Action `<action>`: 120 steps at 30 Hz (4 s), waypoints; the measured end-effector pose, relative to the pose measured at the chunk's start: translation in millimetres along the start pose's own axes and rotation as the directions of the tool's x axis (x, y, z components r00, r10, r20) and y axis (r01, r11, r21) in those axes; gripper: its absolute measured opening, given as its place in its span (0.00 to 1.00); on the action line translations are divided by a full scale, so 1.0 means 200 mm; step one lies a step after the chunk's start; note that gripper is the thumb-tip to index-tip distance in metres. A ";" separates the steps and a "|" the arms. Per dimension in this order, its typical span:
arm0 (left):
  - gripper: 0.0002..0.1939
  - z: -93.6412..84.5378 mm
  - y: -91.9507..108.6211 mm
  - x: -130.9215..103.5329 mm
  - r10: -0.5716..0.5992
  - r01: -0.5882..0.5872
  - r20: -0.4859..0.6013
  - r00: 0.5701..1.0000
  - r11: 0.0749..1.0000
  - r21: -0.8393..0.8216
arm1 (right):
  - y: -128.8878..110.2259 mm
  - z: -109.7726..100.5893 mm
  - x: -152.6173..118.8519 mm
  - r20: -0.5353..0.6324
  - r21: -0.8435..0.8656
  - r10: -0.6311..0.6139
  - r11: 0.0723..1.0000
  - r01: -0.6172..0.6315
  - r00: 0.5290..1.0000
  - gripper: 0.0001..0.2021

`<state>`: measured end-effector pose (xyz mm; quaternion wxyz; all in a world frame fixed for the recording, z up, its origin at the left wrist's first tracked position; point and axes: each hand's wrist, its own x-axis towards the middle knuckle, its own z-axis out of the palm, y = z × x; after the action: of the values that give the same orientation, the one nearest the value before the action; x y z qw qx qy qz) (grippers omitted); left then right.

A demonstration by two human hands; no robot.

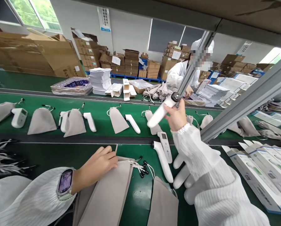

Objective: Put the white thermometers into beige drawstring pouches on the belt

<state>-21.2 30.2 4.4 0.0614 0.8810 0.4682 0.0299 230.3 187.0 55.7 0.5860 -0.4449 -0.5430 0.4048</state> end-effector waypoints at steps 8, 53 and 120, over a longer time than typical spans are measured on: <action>0.11 -0.22 0.03 0.02 -0.188 0.160 -0.005 0.982 0.848 -0.504 | -0.16 0.34 -0.42 0.378 0.349 0.191 0.877 -0.330 0.906 0.24; 0.18 0.15 -0.02 -0.15 0.217 -0.199 -0.359 0.908 0.976 0.088 | 0.25 -0.30 -0.33 0.425 -0.901 0.460 0.295 0.317 0.779 0.24; 0.10 0.12 0.00 0.01 -0.044 0.042 -0.034 0.998 0.997 -0.072 | 0.46 0.25 0.10 0.245 -0.961 0.176 0.177 0.214 0.954 0.25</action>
<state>-17.0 29.4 -18.9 0.0850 0.8673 0.4866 0.0609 183.9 235.6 -25.6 0.0779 -0.6421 -0.7625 0.0163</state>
